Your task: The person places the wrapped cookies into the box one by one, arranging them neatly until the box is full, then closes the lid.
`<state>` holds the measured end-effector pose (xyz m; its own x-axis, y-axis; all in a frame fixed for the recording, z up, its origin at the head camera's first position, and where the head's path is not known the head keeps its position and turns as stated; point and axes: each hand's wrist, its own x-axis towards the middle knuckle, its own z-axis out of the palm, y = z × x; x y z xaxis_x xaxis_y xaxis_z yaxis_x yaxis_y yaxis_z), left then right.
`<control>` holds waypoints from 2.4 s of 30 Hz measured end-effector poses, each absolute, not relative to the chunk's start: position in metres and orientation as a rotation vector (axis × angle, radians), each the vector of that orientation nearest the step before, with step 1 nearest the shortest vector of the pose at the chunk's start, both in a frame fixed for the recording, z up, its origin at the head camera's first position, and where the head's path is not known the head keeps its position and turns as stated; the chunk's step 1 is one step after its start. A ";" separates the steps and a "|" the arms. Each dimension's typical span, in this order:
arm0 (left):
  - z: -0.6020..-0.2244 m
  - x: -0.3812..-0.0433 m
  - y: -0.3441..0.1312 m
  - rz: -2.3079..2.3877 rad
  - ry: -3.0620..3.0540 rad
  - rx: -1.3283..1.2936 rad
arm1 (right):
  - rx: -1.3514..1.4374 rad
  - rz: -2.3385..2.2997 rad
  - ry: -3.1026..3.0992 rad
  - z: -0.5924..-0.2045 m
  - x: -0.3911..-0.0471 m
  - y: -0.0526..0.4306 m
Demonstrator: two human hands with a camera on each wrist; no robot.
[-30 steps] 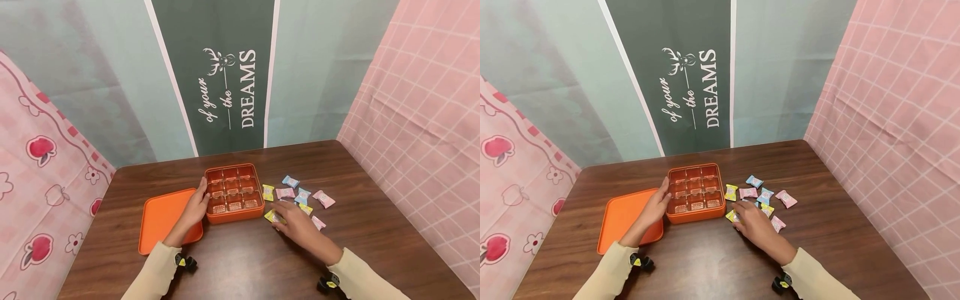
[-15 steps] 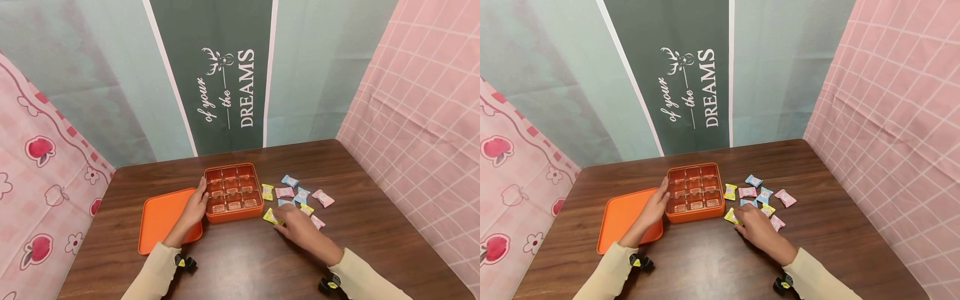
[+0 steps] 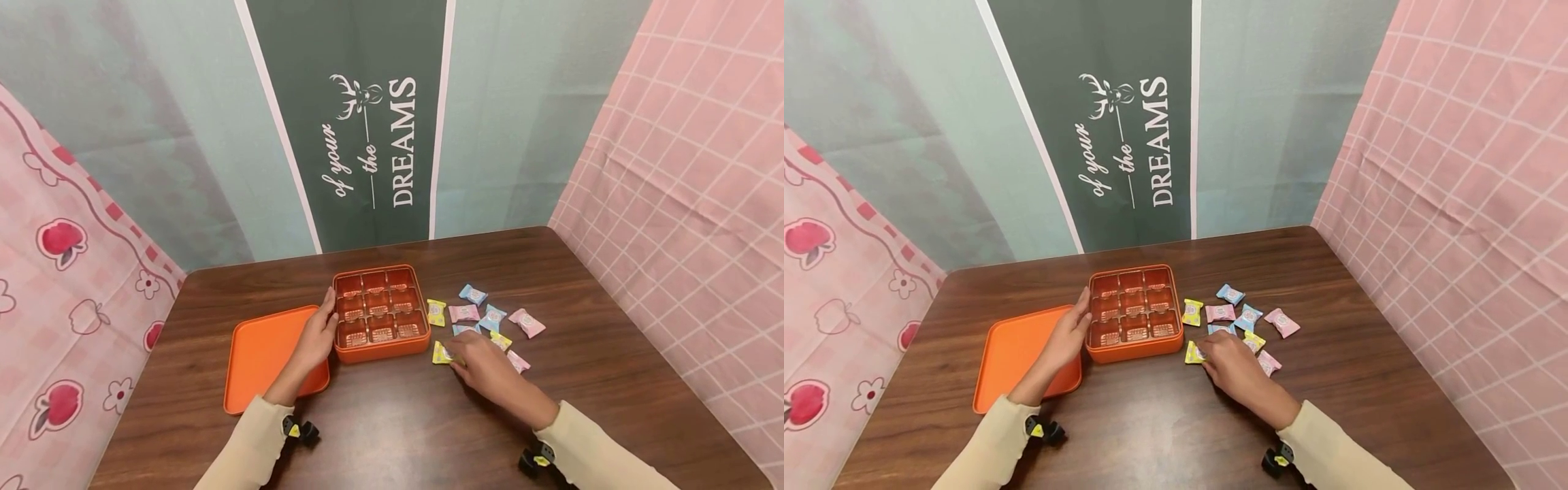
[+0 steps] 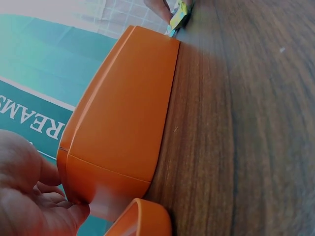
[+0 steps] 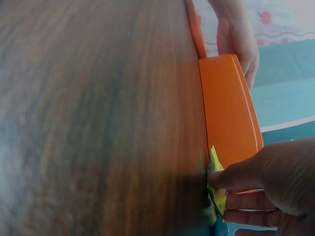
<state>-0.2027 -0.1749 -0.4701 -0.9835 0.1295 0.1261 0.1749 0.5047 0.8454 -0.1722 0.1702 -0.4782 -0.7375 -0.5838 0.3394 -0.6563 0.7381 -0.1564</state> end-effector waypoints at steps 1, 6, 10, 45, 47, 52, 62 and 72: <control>-0.470 -0.202 -0.175 -1.524 -2.676 -0.271 | 0.976 0.390 -2.674 -0.478 -0.172 0.170; -0.470 -0.201 -0.175 -1.546 -2.643 -0.251 | 0.996 0.397 -2.706 -0.475 -0.172 0.171; -0.470 -0.200 -0.175 -1.567 -2.639 -0.231 | 1.008 0.384 -2.719 -0.472 -0.173 0.172; -0.472 -0.202 -0.176 -1.614 -2.605 -0.232 | 1.043 0.492 -2.578 -0.441 -0.184 0.174; -0.472 -0.202 -0.176 -1.615 -2.605 -0.236 | 1.045 0.502 -2.572 -0.439 -0.184 0.173; -0.471 -0.202 -0.177 -1.626 -2.609 -0.241 | 1.052 0.536 -2.574 -0.432 -0.187 0.173; -0.469 -0.200 -0.177 -1.633 -2.600 -0.251 | 1.071 0.522 -2.559 -0.421 -0.194 0.169; -0.469 -0.201 -0.175 -1.630 -2.591 -0.236 | 1.090 0.548 -2.660 -0.414 -0.201 0.160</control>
